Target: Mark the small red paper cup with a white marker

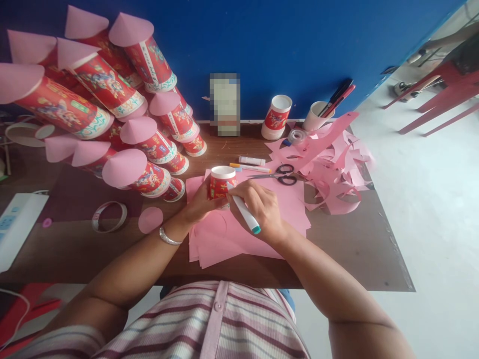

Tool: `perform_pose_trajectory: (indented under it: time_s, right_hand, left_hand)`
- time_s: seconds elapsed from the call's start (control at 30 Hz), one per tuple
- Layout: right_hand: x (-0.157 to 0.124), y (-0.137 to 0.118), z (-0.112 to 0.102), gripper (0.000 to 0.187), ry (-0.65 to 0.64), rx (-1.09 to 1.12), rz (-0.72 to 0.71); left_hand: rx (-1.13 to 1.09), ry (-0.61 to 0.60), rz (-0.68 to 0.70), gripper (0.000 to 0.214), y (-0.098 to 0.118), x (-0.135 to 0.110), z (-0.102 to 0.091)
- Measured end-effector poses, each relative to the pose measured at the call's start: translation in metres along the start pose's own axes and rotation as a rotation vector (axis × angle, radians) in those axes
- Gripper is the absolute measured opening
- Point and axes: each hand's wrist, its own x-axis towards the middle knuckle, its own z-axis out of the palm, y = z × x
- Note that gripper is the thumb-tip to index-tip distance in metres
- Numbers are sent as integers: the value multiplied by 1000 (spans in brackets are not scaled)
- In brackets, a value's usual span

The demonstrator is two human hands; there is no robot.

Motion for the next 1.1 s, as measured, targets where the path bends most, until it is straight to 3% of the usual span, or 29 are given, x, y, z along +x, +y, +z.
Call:
perform_pose_trajectory:
  time_s: [0.37,0.93,1.1]
  right_hand:
    - [-1,-5,-2,14,-80,13,14]
    - [-2,-7,-1,14,-92,16,20]
    - [-4,-2,-6,10,-19,95,180]
  left_hand:
    - [-14,30,-42,66,-2,1,-2]
    - [-17,53,-40,70,-5,2,-4]
    - [-87,69,-38,57,2,1,0]
